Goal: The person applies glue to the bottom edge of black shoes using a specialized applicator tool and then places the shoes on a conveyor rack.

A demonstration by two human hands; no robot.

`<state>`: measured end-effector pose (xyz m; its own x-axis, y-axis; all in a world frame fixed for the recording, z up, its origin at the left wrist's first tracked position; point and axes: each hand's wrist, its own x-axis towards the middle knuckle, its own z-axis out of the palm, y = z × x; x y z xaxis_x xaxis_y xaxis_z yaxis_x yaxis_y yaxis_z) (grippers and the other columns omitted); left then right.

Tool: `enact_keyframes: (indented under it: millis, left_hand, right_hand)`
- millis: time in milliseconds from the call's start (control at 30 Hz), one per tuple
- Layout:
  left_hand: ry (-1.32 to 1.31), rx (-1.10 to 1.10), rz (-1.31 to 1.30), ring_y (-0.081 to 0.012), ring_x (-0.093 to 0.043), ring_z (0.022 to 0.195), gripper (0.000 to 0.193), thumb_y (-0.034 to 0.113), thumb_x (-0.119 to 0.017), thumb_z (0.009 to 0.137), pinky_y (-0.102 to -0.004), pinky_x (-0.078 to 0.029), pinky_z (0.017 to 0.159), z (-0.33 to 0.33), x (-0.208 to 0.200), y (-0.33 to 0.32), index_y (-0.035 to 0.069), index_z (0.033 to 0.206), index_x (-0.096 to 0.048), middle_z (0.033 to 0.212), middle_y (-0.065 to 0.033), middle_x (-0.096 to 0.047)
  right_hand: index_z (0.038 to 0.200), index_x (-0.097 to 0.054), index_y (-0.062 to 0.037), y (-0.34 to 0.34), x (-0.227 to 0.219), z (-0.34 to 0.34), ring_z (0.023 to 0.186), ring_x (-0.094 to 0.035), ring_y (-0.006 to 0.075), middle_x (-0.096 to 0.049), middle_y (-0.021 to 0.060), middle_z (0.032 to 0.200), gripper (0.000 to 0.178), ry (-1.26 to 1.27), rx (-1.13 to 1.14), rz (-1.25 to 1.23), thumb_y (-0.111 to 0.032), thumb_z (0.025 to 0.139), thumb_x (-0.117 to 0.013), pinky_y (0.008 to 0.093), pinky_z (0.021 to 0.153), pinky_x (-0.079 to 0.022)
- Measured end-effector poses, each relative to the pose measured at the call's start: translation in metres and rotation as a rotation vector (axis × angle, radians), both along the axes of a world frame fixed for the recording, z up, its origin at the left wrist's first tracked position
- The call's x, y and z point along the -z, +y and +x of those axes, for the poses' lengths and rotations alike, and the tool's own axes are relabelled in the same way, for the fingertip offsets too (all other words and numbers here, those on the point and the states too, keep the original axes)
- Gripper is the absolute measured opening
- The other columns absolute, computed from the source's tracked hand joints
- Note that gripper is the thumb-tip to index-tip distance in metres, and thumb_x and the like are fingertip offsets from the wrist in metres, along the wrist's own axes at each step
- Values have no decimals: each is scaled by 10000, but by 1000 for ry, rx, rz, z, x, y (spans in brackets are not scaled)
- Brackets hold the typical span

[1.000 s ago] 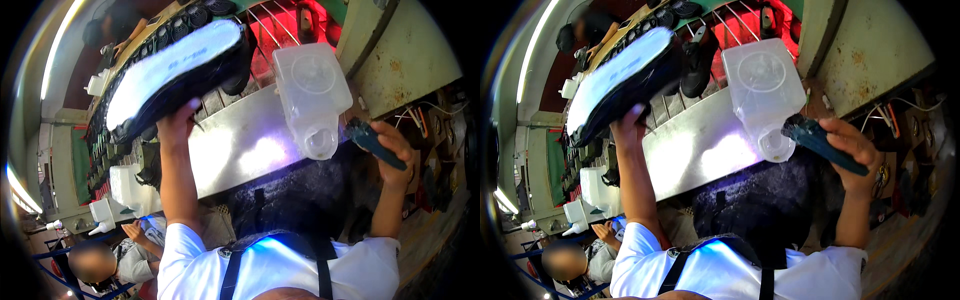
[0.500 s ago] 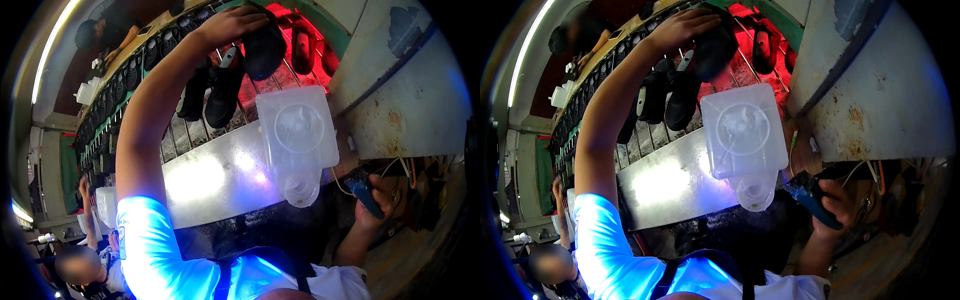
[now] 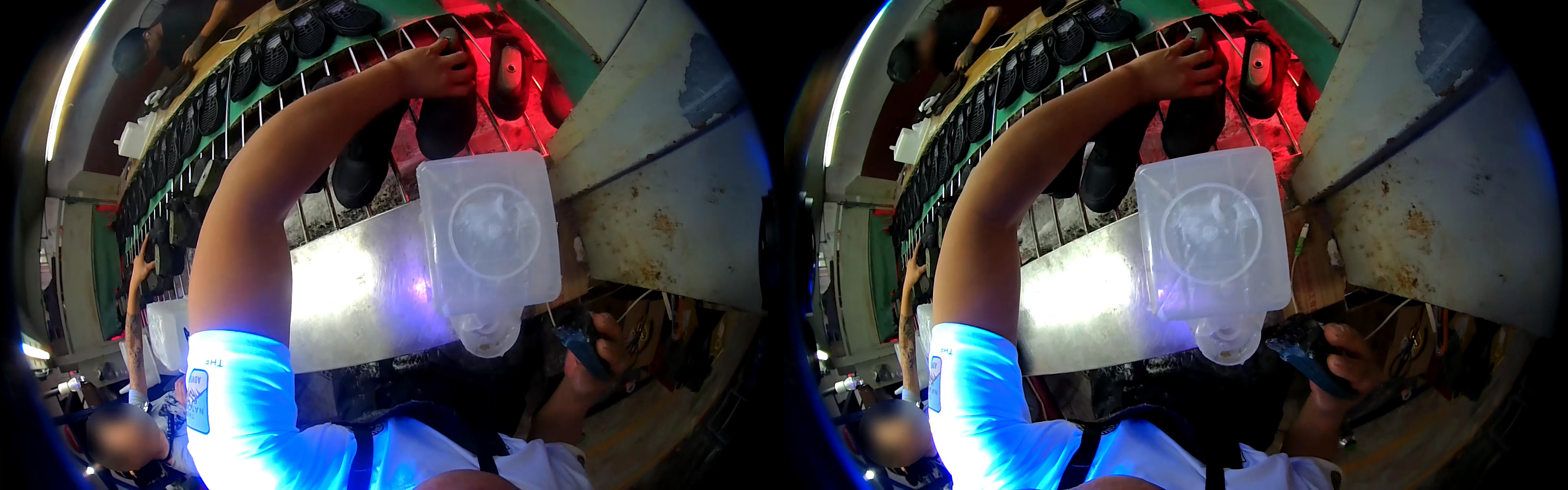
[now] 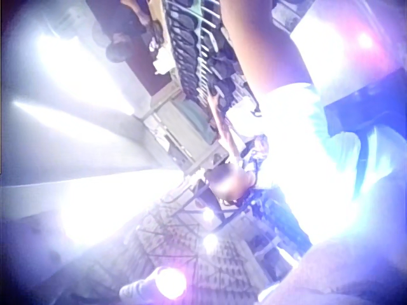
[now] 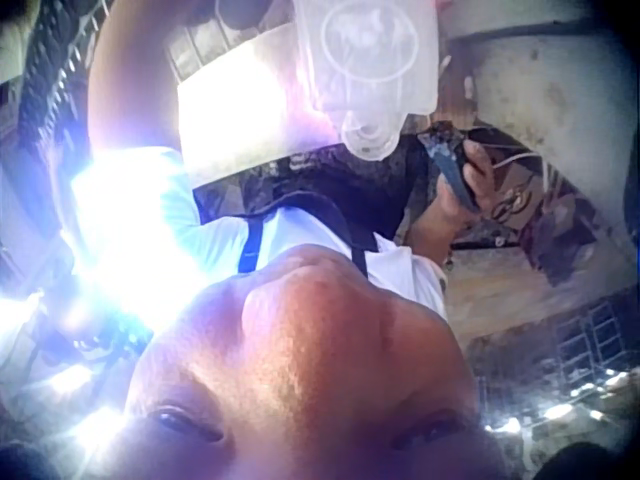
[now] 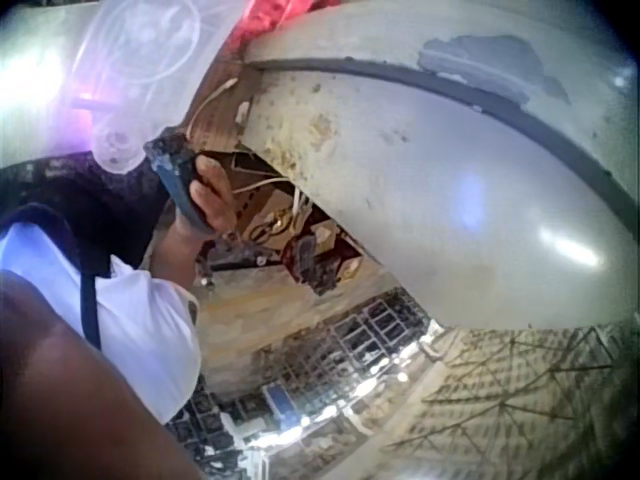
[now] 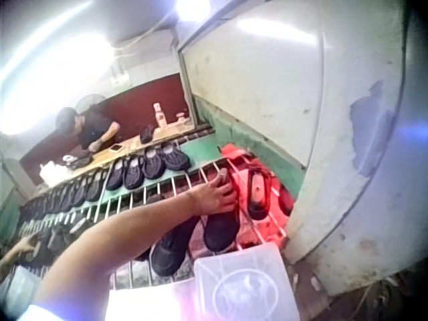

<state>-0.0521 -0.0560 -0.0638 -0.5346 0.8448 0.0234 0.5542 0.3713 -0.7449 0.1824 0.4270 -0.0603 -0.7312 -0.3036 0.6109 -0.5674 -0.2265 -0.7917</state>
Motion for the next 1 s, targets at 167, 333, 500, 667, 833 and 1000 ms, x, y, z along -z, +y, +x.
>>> enact_keyframes:
  millis: [167,333,500,667,833,1000]
  left_hand:
    - [-143,-166,21,-246,-444,1377,511,182,-605,876,-483,-442,1113,7,-6,5,275,1372,-520,1423,6,-490]
    - [-170,-180,87,-248,-402,1412,559,164,-599,882,-489,-423,1138,14,-16,6,294,1416,-494,1448,-2,-471]
    - [-165,-199,133,-278,-368,1434,594,163,-618,870,-564,-384,1145,33,-21,-2,336,1423,-487,1472,-5,-453]
    - [-63,-214,300,-294,-380,1431,656,148,-665,849,-542,-362,1166,56,-41,23,347,1448,-484,1519,-1,-432]
    - [-27,-343,572,-286,-368,1433,688,198,-706,816,-500,-336,1183,95,-50,32,346,1452,-489,1546,-7,-406]
    - [225,-212,884,-335,-664,1018,459,111,-678,867,-402,-531,931,140,-86,13,43,1306,-565,1132,-154,-682]
  right_hand:
    - [1244,-582,-128,-12,-2,-2,1172,-619,355,-596,246,1338,280,38,-71,-18,-180,979,-656,469,958,-558]
    - [1250,-574,-130,-16,-4,1,1173,-614,349,-581,253,1350,285,61,-71,22,-180,982,-657,464,948,-567]
    - [1268,-567,-144,-23,1,1,1186,-604,350,-581,254,1347,287,75,-128,22,-216,999,-637,470,952,-564]
    - [1236,-571,-127,-16,12,-1,1140,-637,373,-587,270,1321,284,96,-105,-34,-176,972,-664,473,888,-597]
    - [1241,-591,-105,-26,6,3,1171,-630,390,-579,308,1320,304,28,-172,-89,-138,952,-680,472,936,-586]
    - [1259,-587,-89,-26,8,5,1129,-648,366,-580,330,1304,347,13,-175,-92,-157,938,-701,441,909,-587]
